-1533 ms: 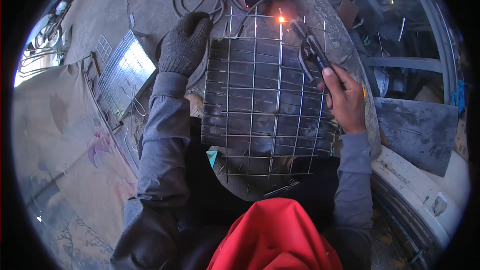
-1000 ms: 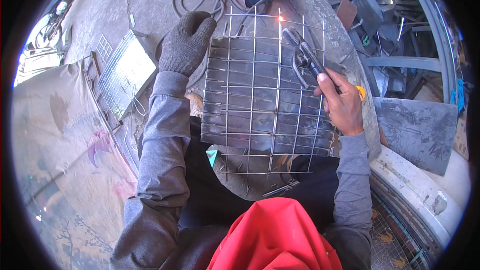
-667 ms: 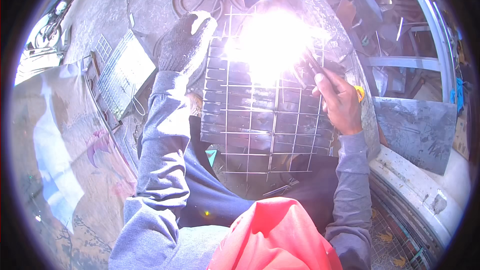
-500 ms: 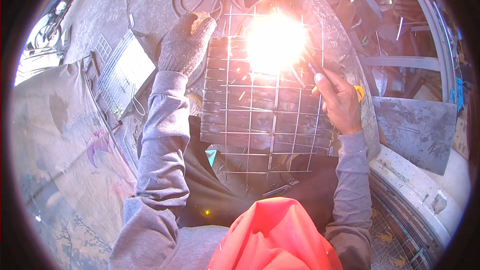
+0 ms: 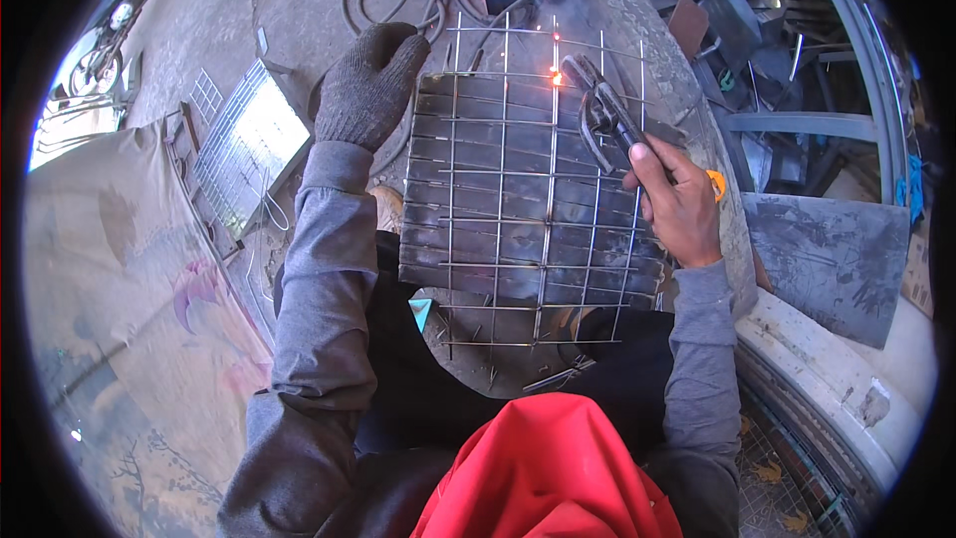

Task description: The recorder uses a welding tool to join the intersections of a metal wire grid.

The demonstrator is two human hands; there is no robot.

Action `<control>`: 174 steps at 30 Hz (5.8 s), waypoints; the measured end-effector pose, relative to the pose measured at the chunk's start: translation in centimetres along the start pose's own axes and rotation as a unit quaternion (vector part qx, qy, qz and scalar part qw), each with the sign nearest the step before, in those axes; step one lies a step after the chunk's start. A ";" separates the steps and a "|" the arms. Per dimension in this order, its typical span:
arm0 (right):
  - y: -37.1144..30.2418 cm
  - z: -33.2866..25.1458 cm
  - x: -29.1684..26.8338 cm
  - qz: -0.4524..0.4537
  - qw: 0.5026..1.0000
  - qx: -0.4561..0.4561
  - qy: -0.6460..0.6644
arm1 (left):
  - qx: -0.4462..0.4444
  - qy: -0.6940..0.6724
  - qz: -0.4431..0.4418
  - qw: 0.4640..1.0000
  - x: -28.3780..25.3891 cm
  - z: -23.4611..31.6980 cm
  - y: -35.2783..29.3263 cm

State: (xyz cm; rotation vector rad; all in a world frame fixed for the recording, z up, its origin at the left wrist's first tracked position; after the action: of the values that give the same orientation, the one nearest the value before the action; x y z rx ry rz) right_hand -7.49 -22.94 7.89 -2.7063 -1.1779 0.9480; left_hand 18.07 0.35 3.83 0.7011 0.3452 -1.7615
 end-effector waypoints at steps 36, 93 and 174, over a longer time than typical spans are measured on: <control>-2.8 0.5 -1.9 -0.039 0.999 0.031 -0.017 | 0.004 -0.024 0.002 1.000 -0.3 -0.2 0.0; -3.0 0.8 -1.9 -0.072 0.997 -0.025 -0.027 | 0.013 0.067 0.010 0.998 -0.7 0.1 0.2; -4.3 0.8 -4.2 -0.123 0.990 0.042 -0.052 | 0.023 -0.031 -0.001 0.999 -1.0 0.0 0.1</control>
State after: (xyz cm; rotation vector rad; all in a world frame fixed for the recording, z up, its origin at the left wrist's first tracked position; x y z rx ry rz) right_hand -12.96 -22.88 10.63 -2.4022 -1.4144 1.0851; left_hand 18.28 1.06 4.48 0.6769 0.2627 -1.7938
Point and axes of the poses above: each hand's wrist, its own y-axis towards the middle knuckle, its own x-axis out of the palm, z = x × y, the point moved 1 cm from there along y, towards the middle knuckle, and after that the axes turned 12 degrees about z, right-handed, at the moved point
